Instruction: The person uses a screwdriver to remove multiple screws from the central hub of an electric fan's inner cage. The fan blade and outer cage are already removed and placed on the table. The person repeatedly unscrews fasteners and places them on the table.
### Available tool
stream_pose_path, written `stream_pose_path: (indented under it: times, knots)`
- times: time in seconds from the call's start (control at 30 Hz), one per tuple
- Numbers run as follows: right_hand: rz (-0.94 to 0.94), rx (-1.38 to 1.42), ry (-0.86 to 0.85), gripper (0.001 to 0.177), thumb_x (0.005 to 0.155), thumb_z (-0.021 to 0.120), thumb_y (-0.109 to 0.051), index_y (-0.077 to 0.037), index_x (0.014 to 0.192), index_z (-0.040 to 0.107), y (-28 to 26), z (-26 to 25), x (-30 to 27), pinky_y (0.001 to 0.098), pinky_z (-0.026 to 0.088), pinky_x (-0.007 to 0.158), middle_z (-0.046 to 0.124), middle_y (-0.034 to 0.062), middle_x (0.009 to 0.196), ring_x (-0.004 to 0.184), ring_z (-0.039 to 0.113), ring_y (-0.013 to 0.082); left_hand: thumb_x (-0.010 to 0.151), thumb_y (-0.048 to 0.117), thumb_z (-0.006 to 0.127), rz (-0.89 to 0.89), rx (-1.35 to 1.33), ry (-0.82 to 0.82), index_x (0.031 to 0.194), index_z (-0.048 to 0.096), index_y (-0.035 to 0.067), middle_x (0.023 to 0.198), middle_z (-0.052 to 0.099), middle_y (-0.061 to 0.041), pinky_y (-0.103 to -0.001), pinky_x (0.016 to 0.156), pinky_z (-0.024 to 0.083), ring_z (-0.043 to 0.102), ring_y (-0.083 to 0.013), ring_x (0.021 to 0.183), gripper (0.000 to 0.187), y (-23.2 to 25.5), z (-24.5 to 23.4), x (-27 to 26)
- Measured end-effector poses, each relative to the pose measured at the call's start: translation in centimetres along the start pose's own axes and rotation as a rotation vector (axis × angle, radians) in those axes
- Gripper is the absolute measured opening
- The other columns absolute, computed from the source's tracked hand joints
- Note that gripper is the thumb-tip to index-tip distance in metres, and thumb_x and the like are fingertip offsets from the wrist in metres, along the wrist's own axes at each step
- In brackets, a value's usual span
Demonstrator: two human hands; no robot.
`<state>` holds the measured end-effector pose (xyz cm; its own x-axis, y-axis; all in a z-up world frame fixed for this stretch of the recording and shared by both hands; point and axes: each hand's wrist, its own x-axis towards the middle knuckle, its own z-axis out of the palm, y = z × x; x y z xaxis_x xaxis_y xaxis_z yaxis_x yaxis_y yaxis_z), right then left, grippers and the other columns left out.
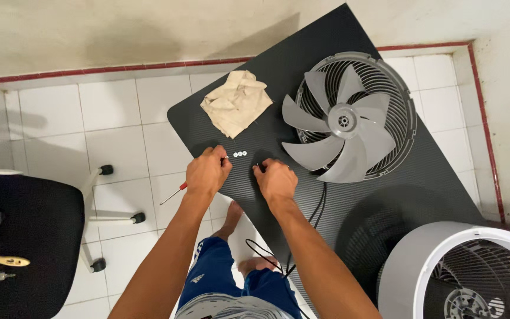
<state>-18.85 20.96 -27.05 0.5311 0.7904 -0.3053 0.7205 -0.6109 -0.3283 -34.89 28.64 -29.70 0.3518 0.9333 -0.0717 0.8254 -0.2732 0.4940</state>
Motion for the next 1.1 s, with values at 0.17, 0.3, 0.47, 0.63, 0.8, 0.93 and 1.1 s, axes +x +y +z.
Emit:
stream_pose_path:
  times: [0.17, 0.3, 0.47, 0.63, 0.8, 0.93, 1.1]
  knots:
    - [-0.051, -0.094, -0.038, 0.025, 0.090, 0.071, -0.036, -0.014, 0.096, 0.080, 0.3, 0.8, 0.6, 0.0480, 0.057, 0.081, 0.076, 0.0127, 0.098, 0.091, 0.073, 0.0361, 0.086, 0.019, 0.073, 0.022, -0.041, 0.017, 0.088, 0.068, 0.010, 0.083, 0.070, -0.011, -0.046, 0.058, 0.056, 0.070, -0.0340, 0.066, 0.010, 0.3, 0.4, 0.2]
    - [-0.104, -0.079, -0.003, 0.020, 0.088, 0.071, -0.029, -0.011, 0.091, 0.078, 0.6, 1.1, 0.6, 0.0483, 0.057, 0.080, 0.076, 0.0129, 0.097, 0.089, 0.073, 0.0359, 0.085, 0.018, 0.074, 0.071, -0.072, 0.051, 0.090, 0.069, 0.010, 0.083, 0.070, -0.011, -0.045, 0.058, 0.056, 0.070, -0.0332, 0.066, 0.011, 0.5, -0.1, 0.1]
    - [-0.114, 0.026, -0.007, 0.018, 0.081, 0.076, -0.026, -0.008, 0.085, 0.074, 0.9, 0.8, 1.2, 0.0461, 0.056, 0.077, 0.074, 0.0103, 0.094, 0.084, 0.072, 0.0318, 0.086, 0.018, 0.074, 0.056, -0.122, 0.030, 0.090, 0.069, 0.010, 0.083, 0.070, -0.008, -0.043, 0.056, 0.055, 0.070, -0.0299, 0.064, 0.010, 0.6, -0.2, 0.0]
    - [-0.115, 0.207, 0.018, 0.017, 0.083, 0.076, -0.027, -0.011, 0.087, 0.074, 1.3, 0.6, 2.2, 0.0415, 0.055, 0.076, 0.073, 0.0047, 0.088, 0.079, 0.071, 0.0248, 0.087, 0.019, 0.075, 0.060, -0.140, 0.051, 0.089, 0.070, 0.011, 0.083, 0.070, -0.007, -0.042, 0.056, 0.054, 0.070, -0.0285, 0.064, 0.010, 0.4, 0.3, 0.1]
    - [-0.238, 0.196, 0.104, 0.013, 0.085, 0.076, -0.025, -0.012, 0.090, 0.074, 1.1, 1.5, 3.8, 0.0419, 0.054, 0.073, 0.072, 0.0025, 0.085, 0.077, 0.070, 0.0237, 0.087, 0.020, 0.075, 0.073, -0.123, 0.036, 0.090, 0.068, 0.011, 0.083, 0.069, -0.006, -0.042, 0.057, 0.055, 0.069, -0.0291, 0.064, 0.012, 0.5, 0.8, 0.4]
    - [-0.292, 0.160, 0.109, 0.013, 0.087, 0.076, -0.025, -0.012, 0.088, 0.073, 1.2, 2.1, 4.1, 0.0402, 0.055, 0.073, 0.070, 0.0032, 0.082, 0.076, 0.070, 0.0241, 0.086, 0.020, 0.075, 0.068, -0.138, 0.060, 0.089, 0.068, 0.011, 0.083, 0.069, -0.006, -0.043, 0.056, 0.054, 0.069, -0.0302, 0.065, 0.012, 0.4, 1.1, 0.1]
    - [-0.330, 0.169, 0.137, 0.014, 0.086, 0.076, -0.024, -0.011, 0.091, 0.072, 1.1, 2.1, 4.0, 0.0413, 0.055, 0.071, 0.070, 0.0040, 0.084, 0.076, 0.070, 0.0250, 0.083, 0.018, 0.075, 0.056, -0.118, 0.084, 0.086, 0.067, 0.011, 0.084, 0.070, -0.007, -0.044, 0.056, 0.054, 0.070, -0.0313, 0.066, 0.011, 0.3, 1.2, 0.1]
